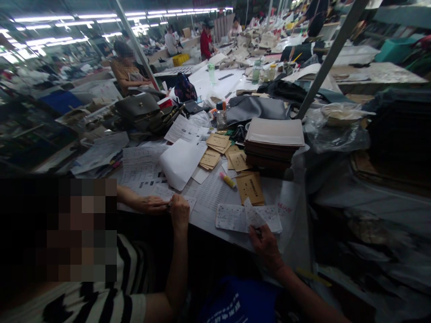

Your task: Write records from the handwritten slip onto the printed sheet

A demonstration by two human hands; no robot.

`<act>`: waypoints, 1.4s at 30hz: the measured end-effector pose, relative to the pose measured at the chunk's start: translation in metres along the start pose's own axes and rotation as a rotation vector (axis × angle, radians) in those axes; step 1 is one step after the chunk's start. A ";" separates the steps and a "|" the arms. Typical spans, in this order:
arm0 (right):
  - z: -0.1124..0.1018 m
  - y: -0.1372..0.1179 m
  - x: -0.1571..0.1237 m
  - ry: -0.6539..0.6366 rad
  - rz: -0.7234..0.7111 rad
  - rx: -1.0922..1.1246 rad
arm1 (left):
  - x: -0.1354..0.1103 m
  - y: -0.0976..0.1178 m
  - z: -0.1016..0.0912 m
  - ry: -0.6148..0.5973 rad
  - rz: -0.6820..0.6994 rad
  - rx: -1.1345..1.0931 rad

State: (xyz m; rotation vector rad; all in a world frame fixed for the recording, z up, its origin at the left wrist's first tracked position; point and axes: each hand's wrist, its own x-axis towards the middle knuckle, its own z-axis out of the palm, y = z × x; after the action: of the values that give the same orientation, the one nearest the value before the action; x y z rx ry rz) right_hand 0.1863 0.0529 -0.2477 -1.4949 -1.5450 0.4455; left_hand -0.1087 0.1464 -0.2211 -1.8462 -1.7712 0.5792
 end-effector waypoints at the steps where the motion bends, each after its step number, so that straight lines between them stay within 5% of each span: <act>1: 0.000 0.000 0.000 -0.009 0.010 0.006 | 0.001 0.000 0.001 -0.007 0.007 0.015; 9: 0.000 0.000 0.000 -0.075 0.044 0.037 | 0.001 -0.001 -0.001 -0.018 0.004 -0.002; 26: 0.001 -0.007 0.009 -0.035 -0.247 -0.075 | -0.002 -0.002 -0.011 0.021 0.033 0.039; 33: 0.004 -0.006 0.008 -0.077 -0.258 -0.096 | 0.000 -0.003 -0.007 0.001 0.057 -0.083; 42: 0.009 -0.022 0.014 -0.222 -0.477 -0.294 | -0.001 0.000 -0.004 0.003 0.068 0.099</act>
State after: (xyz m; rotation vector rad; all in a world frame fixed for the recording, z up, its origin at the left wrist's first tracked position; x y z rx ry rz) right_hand 0.1685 0.0640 -0.2308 -1.2552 -2.1450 0.1080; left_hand -0.1066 0.1455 -0.2179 -1.8446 -1.6522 0.6771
